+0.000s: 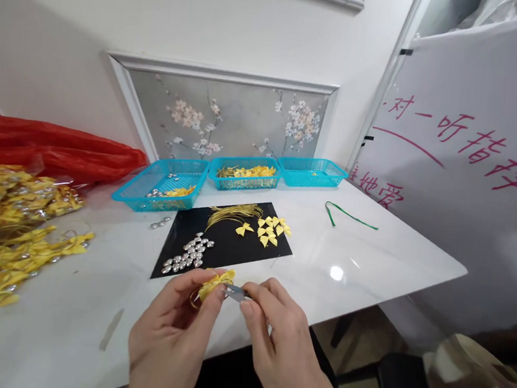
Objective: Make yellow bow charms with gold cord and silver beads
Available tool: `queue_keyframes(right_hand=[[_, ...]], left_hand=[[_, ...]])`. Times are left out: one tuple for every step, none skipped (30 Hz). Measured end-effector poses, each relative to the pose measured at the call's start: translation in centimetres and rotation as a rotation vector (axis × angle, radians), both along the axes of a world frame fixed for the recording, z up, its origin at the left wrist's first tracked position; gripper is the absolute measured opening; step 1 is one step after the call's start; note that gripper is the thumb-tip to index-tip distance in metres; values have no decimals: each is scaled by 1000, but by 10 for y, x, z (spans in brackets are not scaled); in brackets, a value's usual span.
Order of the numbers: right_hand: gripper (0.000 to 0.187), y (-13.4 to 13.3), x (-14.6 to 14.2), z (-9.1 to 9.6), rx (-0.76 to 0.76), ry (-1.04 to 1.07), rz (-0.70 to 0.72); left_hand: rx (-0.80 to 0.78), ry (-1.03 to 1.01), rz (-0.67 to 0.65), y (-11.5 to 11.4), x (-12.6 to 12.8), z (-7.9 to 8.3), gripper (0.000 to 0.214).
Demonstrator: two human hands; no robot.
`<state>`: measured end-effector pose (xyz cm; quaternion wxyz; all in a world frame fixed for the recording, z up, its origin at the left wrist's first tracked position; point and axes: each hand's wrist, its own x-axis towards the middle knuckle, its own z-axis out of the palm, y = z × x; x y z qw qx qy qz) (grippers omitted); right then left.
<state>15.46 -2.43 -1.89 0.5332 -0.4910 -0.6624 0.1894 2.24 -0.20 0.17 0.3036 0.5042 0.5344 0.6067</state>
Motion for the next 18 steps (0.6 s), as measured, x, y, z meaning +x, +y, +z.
queue_keyframes(right_hand=[[29,0,-1,-1,-5,2,-3],[29,1,-1,-1,-11,5,-4],[29,1,-2,-2,-17,9,-1],[29,1,-3,-2,-23,15,3],[30,1,-3,-2,-30,22,9],[31,1,-4,-2,-38,29,15],[31,1,-4,-2,-44,35,20],[31,2,-5,-2,-49,40,24],[31,2,-5,-2,-50,46,26],[31,2,-6,-2,-48,53,25],[31,3,-6,-2,-43,60,24],[31,3,-7,-3,-39,69,23],[30,4,-7,-3,-37,77,25],[30,4,-7,-3,-38,83,28],[30,4,-7,-4,-39,90,30],[29,4,-8,-4,-42,97,32],[29,5,-8,-4,-47,103,35],[29,5,-9,-4,-52,109,34]], left_hand=[[6,6,0,0,0,-1,18],[11,7,-1,0,0,-1,18],[14,5,-4,1,0,-2,17],[17,1,-3,1,0,-3,17],[19,-7,-3,1,0,-4,17],[24,-14,0,1,0,-5,18],[30,-19,4,1,0,-6,18],[35,-21,6,1,0,-7,18],[39,-21,10,1,0,-8,18],[41,-20,10,2,0,-8,18],[40,-21,9,2,0,-9,18],[40,-22,9,2,0,-9,18],[38,-25,9,2,0,-9,18],[36,-29,9,2,0,-9,18],[34,-36,7,1,0,-9,18],[29,-44,4,1,0,-9,18],[23,-53,-1,1,0,-10,18],[17,-64,-9,1,0,-10,18]])
